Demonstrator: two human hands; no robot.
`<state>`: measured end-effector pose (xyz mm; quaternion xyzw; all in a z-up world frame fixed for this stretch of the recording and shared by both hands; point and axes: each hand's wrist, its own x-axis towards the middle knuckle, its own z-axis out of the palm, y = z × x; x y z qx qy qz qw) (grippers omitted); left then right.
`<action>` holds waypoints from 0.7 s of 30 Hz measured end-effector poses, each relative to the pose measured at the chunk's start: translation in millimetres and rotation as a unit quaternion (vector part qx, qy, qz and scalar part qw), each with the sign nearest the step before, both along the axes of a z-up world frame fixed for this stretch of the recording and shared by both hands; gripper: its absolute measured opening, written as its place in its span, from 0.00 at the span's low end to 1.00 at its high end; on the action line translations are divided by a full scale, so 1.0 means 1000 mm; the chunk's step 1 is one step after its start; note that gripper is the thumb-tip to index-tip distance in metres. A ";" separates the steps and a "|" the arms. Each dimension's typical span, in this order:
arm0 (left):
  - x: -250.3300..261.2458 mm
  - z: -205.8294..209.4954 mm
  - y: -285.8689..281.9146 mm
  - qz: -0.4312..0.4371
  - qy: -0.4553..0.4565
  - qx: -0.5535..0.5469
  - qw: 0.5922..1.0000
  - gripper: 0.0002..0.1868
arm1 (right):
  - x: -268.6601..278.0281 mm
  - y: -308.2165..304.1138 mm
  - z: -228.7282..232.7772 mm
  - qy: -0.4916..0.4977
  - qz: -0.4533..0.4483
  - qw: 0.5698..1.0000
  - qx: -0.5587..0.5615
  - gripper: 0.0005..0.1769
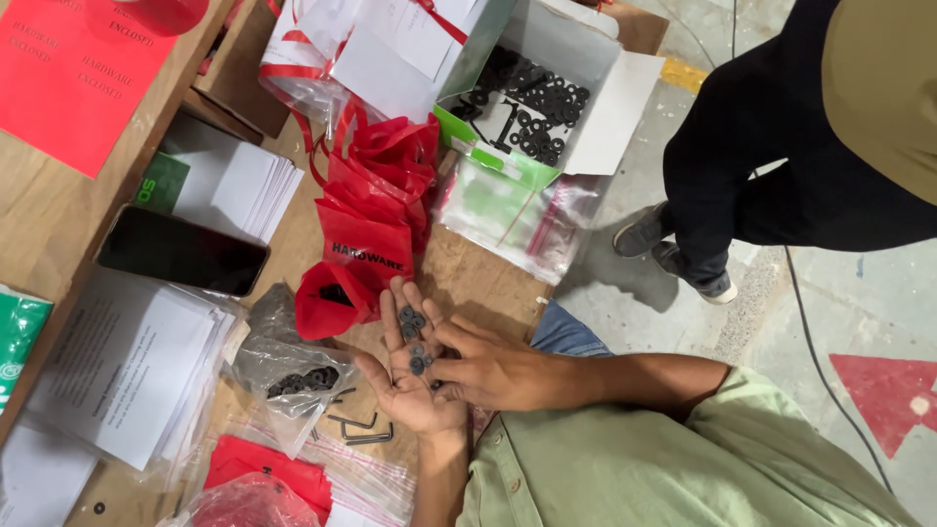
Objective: The person sorts small black washers and screws from a plastic bag into a red packet. They handle the items by hand, counting them in their palm before placing them into the packet. The person also handles Allen keys and other hardware items on the table.
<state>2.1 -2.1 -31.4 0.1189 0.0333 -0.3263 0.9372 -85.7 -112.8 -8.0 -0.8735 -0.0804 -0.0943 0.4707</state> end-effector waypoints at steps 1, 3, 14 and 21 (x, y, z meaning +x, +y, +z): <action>0.001 -0.001 -0.001 0.001 0.006 -0.015 1.000 0.44 | 0.001 -0.001 -0.003 0.008 0.000 1.000 -0.008 0.12; 0.000 -0.003 0.000 0.004 0.015 -0.027 1.000 0.44 | 0.001 0.000 0.000 0.018 0.002 1.000 -0.013 0.12; 0.003 0.004 0.001 0.020 0.106 -0.146 0.983 0.42 | 0.005 -0.035 0.045 -0.076 -0.171 0.979 -0.075 0.08; 0.004 0.007 0.003 0.030 0.098 -0.140 0.985 0.42 | 0.004 -0.048 0.008 0.115 -0.204 0.964 -0.127 0.05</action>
